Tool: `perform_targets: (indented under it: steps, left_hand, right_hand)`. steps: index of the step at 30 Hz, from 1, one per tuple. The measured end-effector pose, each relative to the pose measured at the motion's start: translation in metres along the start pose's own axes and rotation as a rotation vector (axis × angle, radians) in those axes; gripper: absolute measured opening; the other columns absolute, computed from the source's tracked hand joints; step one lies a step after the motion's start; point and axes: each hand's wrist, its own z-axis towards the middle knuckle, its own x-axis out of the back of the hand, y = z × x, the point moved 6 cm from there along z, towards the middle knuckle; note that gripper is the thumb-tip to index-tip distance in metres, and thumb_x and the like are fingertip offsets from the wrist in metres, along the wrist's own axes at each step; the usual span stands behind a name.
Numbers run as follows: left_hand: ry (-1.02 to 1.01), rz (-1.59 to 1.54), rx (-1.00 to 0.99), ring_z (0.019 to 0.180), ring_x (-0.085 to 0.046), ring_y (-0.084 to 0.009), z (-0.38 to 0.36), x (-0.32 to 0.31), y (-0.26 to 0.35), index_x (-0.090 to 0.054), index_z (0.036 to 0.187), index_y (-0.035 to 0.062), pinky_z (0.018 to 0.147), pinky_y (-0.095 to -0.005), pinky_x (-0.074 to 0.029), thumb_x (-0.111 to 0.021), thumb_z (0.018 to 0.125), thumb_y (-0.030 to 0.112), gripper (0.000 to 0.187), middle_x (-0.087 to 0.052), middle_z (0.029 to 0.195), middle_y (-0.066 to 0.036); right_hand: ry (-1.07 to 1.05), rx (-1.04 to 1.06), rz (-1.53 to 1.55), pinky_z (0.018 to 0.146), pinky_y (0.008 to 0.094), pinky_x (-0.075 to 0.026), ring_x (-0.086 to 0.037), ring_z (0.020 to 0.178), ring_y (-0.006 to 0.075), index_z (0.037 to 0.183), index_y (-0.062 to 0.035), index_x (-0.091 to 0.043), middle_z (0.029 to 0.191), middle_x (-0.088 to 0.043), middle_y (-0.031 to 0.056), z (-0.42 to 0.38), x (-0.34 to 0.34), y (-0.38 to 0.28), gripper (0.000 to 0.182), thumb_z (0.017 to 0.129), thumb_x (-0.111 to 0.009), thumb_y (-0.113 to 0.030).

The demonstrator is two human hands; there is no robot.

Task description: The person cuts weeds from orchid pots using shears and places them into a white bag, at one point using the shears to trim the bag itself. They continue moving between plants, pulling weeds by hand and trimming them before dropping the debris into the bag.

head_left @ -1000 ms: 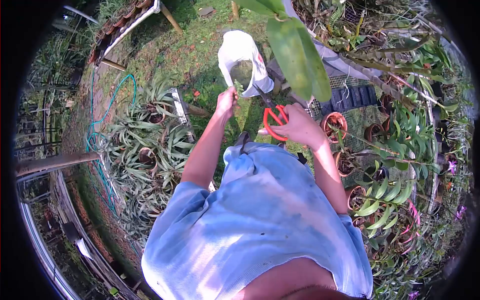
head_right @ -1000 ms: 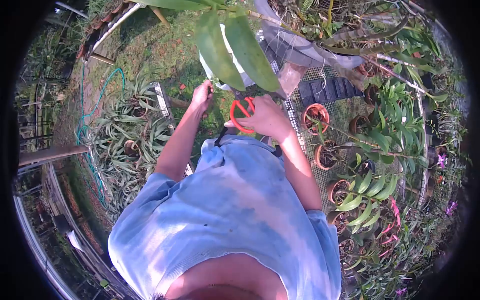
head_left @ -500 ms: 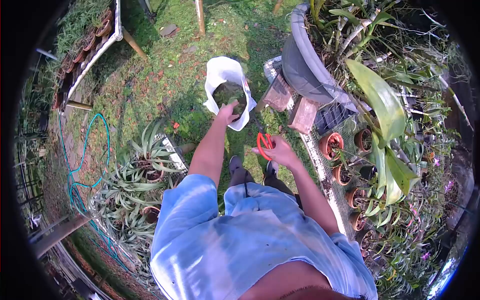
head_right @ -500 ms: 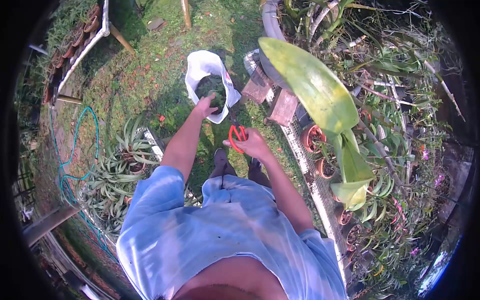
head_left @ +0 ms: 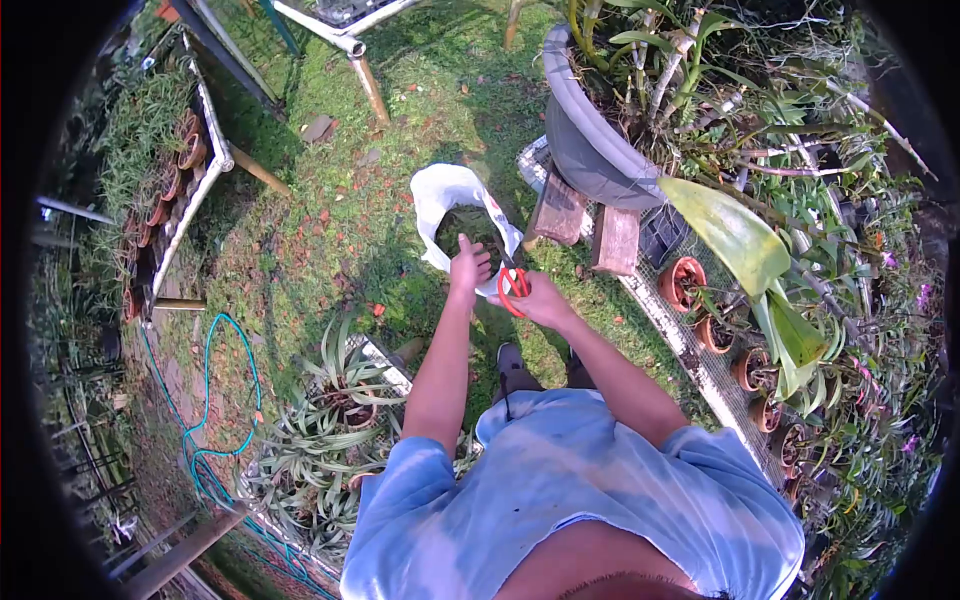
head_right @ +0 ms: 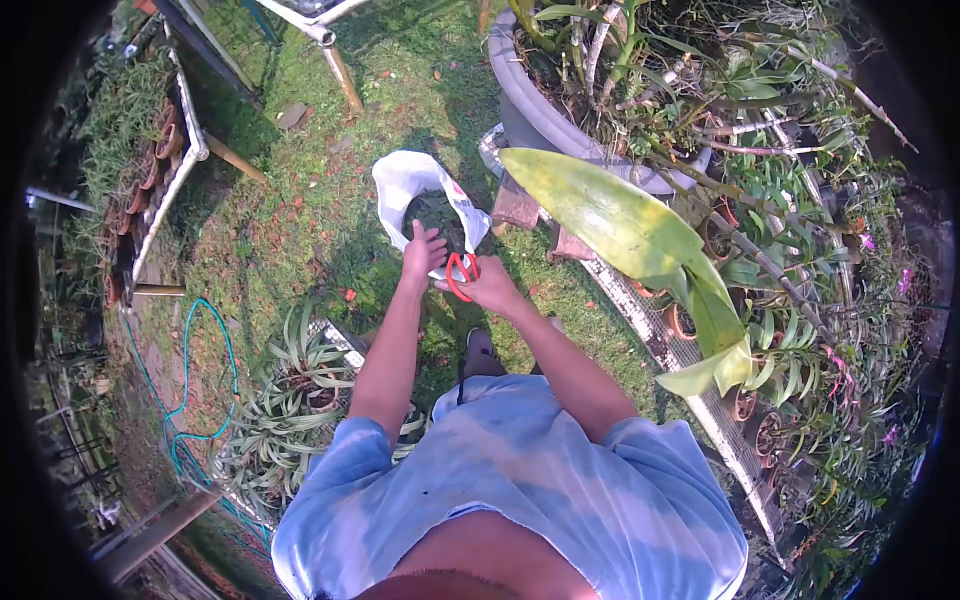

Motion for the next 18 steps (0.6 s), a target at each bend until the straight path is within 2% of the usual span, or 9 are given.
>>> perform_targets:
  steps: [2, 3, 6, 7, 10, 12, 14, 17, 18]
  left_hand:
    - [-0.176, 0.143, 0.079, 0.112, -0.066, -0.0237, -0.05, -0.018, 0.018, -0.046, 0.145, -0.0048, 0.09, -0.0356, -0.053, -0.046, 0.094, 0.076, 0.095, -0.062, 0.133, -0.024]
    - [-0.29, 0.101, 0.073, 0.113, -0.067, -0.0263, -0.068, -0.027, 0.025, -0.047, 0.142, -0.0065, 0.096, -0.0388, -0.052, -0.05, 0.095, 0.072, 0.092, -0.064, 0.13, -0.021]
    - [-0.286, 0.171, -0.097, 0.107, -0.069, -0.0214, -0.06, -0.023, 0.017, -0.062, 0.124, 0.0002, 0.093, -0.0361, -0.053, -0.066, 0.098, 0.045, 0.052, -0.071, 0.118, -0.012]
    - [-0.249, 0.122, -0.054, 0.102, -0.069, -0.0198, -0.062, -0.021, 0.02, -0.066, 0.117, 0.0021, 0.088, -0.0314, -0.054, -0.07, 0.098, 0.032, 0.036, -0.072, 0.113, -0.01]
    - [-0.2, 0.035, -0.042, 0.102, -0.069, -0.0197, -0.058, -0.021, 0.027, -0.065, 0.119, 0.0024, 0.088, -0.0315, -0.054, -0.066, 0.1, 0.032, 0.035, -0.072, 0.113, -0.01]
    - [-0.072, -0.184, -0.167, 0.109, -0.069, -0.0217, -0.062, -0.017, 0.05, -0.061, 0.121, 0.0008, 0.098, -0.0347, -0.052, -0.064, 0.101, 0.027, 0.033, -0.071, 0.118, -0.011]
    - [0.042, -0.23, -0.316, 0.115, -0.067, -0.0256, -0.041, 0.0, 0.059, -0.059, 0.124, 0.0, 0.102, -0.038, -0.05, -0.051, 0.107, 0.039, 0.043, -0.068, 0.126, -0.014]
    - [-0.073, -0.088, -0.173, 0.122, -0.063, -0.0298, -0.048, -0.012, 0.061, -0.057, 0.13, -0.0019, 0.106, -0.041, -0.047, -0.032, 0.109, 0.054, 0.065, -0.065, 0.131, -0.018]
    - [-0.154, 0.07, -0.163, 0.127, -0.059, -0.0316, -0.056, -0.029, 0.057, -0.053, 0.137, -0.0021, 0.108, -0.0427, -0.045, -0.02, 0.105, 0.065, 0.081, -0.061, 0.136, -0.02]
  right_hand:
    - [0.184, 0.195, -0.317, 0.085, 0.0392, -0.051, -0.058, 0.1, 0.0293, 0.099, 0.0015, -0.062, 0.098, -0.061, 0.016, 0.005, -0.005, 0.003, 0.077, 0.062, -0.091, -0.059]
    - [0.182, 0.188, -0.365, 0.096, 0.045, -0.049, -0.051, 0.118, 0.0382, 0.11, 0.0047, -0.059, 0.116, -0.054, 0.0227, -0.007, 0.003, -0.011, 0.087, 0.059, -0.092, -0.057]
    - [0.153, 0.247, -0.612, 0.098, 0.0472, -0.049, -0.052, 0.119, 0.0375, 0.117, 0.0056, -0.056, 0.122, -0.049, 0.0217, -0.016, 0.009, -0.02, 0.092, 0.059, -0.092, -0.056]
    - [0.176, 0.262, -0.64, 0.102, 0.0483, -0.046, -0.05, 0.123, 0.0363, 0.12, 0.0035, -0.056, 0.124, -0.049, 0.0205, -0.019, 0.01, -0.019, 0.092, 0.058, -0.093, -0.053]
    - [0.192, 0.248, -0.733, 0.106, 0.0467, -0.044, -0.046, 0.127, 0.0357, 0.123, 0.0008, -0.055, 0.128, -0.047, 0.0193, -0.026, 0.019, -0.014, 0.093, 0.056, -0.093, -0.052]
    - [0.167, 0.197, -0.71, 0.107, 0.0454, -0.042, -0.045, 0.128, 0.0348, 0.125, -0.0017, -0.055, 0.128, -0.046, 0.0177, -0.033, 0.032, -0.006, 0.095, 0.055, -0.094, -0.054]
    - [0.138, 0.161, -0.589, 0.105, 0.0456, -0.043, -0.046, 0.126, 0.035, 0.124, -0.0019, -0.056, 0.126, -0.047, 0.0178, -0.048, 0.049, -0.002, 0.096, 0.054, -0.094, -0.056]
    - [0.145, 0.073, -0.291, 0.103, 0.0429, -0.045, -0.05, 0.117, 0.0349, 0.119, 0.0019, -0.057, 0.119, -0.05, 0.0182, -0.06, 0.061, 0.018, 0.099, 0.053, -0.092, -0.064]
    - [0.153, 0.04, -0.197, 0.102, 0.0422, -0.045, -0.051, 0.117, 0.0349, 0.118, 0.0027, -0.058, 0.118, -0.05, 0.018, -0.062, 0.061, 0.024, 0.099, 0.053, -0.091, -0.064]
